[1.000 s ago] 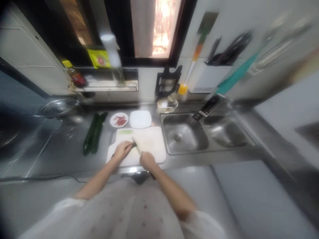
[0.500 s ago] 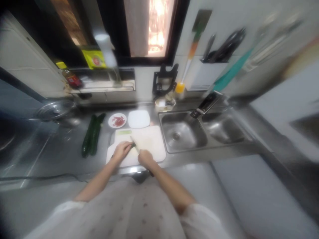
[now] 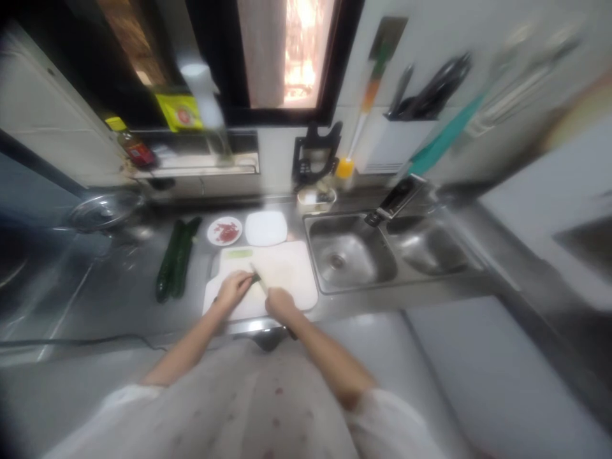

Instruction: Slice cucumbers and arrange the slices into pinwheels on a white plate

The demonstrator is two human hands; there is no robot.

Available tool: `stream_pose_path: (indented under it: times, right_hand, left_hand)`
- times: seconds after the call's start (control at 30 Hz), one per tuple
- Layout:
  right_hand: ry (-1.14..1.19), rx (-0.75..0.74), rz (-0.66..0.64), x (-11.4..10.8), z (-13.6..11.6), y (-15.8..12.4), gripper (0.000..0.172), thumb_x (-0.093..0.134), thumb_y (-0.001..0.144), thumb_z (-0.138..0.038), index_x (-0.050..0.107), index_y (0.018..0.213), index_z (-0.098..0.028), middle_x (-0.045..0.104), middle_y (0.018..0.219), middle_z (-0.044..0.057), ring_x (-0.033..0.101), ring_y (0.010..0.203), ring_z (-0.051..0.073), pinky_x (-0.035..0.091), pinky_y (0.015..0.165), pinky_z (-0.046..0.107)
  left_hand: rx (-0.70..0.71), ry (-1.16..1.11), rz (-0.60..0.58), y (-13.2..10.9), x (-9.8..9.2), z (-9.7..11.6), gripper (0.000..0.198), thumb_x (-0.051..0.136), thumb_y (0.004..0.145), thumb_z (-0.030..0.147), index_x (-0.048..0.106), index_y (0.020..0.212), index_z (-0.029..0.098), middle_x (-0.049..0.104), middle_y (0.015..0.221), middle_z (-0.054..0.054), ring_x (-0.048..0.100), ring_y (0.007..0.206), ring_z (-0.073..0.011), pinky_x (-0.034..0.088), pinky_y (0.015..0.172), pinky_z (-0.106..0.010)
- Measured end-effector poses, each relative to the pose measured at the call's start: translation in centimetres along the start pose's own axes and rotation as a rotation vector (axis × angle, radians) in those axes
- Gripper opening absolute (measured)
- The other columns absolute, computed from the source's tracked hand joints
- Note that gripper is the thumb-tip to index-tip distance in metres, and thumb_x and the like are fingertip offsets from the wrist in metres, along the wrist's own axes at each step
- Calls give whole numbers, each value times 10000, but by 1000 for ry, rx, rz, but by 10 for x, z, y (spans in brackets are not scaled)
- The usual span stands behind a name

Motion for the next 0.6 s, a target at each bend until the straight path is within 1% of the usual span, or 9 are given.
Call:
stream_pose_path:
  times: [0.13, 0.23, 0.33, 0.5, 0.6]
  right_hand:
    - [-6, 5, 4, -4, -7, 9, 307, 413, 865, -145, 649, 1059, -115, 681, 1067, 167, 644, 987, 238, 462, 781, 289]
    - [-9, 10, -7, -6, -10, 11, 315, 412, 866, -136, 644, 1078, -115, 680, 1080, 161, 640, 1001, 234, 461, 797, 288]
    - [-8, 14, -7, -5, -9, 6, 315, 410, 867, -132, 644, 1077, -120, 680, 1083, 152, 638, 1004, 226, 458, 799, 278]
    - [-21, 28, -21, 2, -1, -8, 298, 412, 871, -147, 653, 1044, -121, 682, 1056, 154, 644, 981, 228, 457, 775, 274]
    - [-35, 21, -15, 4, 3, -12, 294, 413, 875, -161, 653, 1040, -120, 680, 1052, 158, 641, 984, 234, 457, 772, 277]
  left_hand:
    - [11, -3, 1, 0, -1, 1, 236, 515, 918, 272, 707, 1054, 250, 689, 978, -39, 592, 949, -185, 466, 872, -320]
    - [12, 0, 4, 0, -1, 1, 234, 515, 919, 272, 707, 1049, 246, 690, 965, -40, 593, 942, -183, 467, 866, -318]
    - [18, -3, 3, 0, -1, 1, 238, 509, 923, 273, 705, 1055, 244, 690, 965, -41, 593, 941, -183, 466, 868, -319]
    - [20, 8, 1, 1, 1, -1, 245, 502, 928, 287, 702, 1060, 242, 691, 988, -41, 592, 960, -189, 462, 878, -324]
    - [25, 7, 8, 1, 1, -2, 246, 499, 928, 294, 704, 1055, 243, 691, 990, -45, 595, 966, -192, 463, 879, -325]
Point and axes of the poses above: each hand's wrist, its own y-axis towards the middle knuckle, its own x-axis out of the palm, z = x × y, the point moved 4 cm from there along y, towards the middle knuckle
